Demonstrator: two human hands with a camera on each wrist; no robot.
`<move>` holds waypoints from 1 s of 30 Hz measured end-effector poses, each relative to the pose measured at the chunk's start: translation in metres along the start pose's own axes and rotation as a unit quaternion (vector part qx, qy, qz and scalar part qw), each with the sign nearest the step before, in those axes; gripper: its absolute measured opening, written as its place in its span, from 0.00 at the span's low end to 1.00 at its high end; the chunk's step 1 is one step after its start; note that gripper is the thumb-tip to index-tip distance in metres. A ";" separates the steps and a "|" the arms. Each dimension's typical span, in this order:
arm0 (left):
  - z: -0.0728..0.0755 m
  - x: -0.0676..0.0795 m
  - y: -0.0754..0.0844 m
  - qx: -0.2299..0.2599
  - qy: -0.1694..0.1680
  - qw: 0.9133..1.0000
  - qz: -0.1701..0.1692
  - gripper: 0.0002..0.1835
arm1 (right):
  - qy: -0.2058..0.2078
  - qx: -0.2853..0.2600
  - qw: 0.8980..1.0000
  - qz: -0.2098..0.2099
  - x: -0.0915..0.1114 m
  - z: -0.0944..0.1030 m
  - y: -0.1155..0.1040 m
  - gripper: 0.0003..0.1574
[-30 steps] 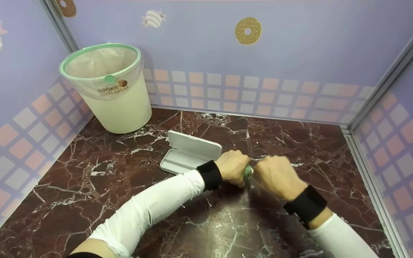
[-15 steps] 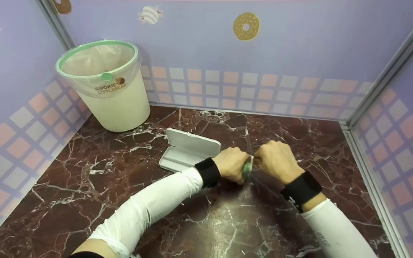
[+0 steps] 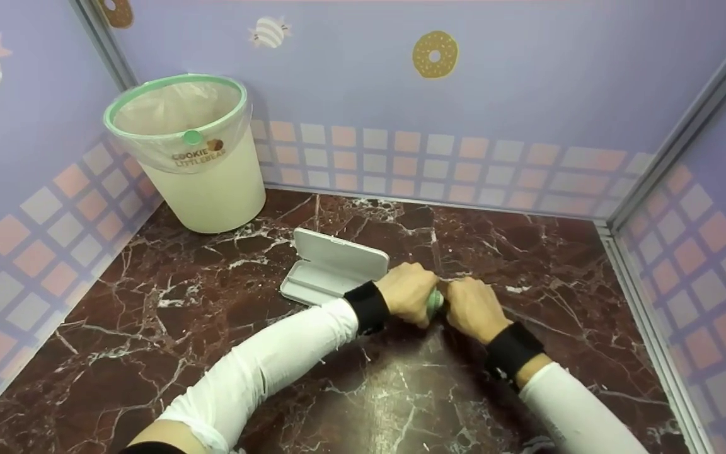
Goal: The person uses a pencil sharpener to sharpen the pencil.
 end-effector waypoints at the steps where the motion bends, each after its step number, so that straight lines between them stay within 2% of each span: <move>1: 0.000 0.000 0.000 0.001 0.000 1.000 0.000 0.19 | -0.004 -0.002 1.000 -0.003 0.001 -0.001 0.000 0.24; 5: -0.001 0.000 -0.003 0.008 -0.001 1.000 0.004 0.18 | -0.015 0.011 1.000 0.005 0.003 -0.003 -0.003 0.24; 15: -0.001 0.002 -0.005 0.008 0.003 1.000 0.011 0.15 | -0.009 0.073 0.996 0.045 0.009 -0.003 -0.014 0.24; 24: -0.001 0.000 -0.003 0.007 0.007 1.000 0.023 0.14 | -0.016 0.059 0.997 0.045 0.017 -0.001 -0.016 0.24; 30: -0.001 0.001 -0.003 0.016 0.003 0.999 0.028 0.17 | -0.021 0.056 0.996 0.066 0.025 -0.002 -0.023 0.24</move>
Point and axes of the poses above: each hand's wrist, its own x-axis away from the middle knuckle, its own z-axis out of the back of the hand, y = z × x, the point moved 6 cm from there along -x, towards the middle knuckle, and after that the axes turned 5 degrees about y, right-handed, at the moved point
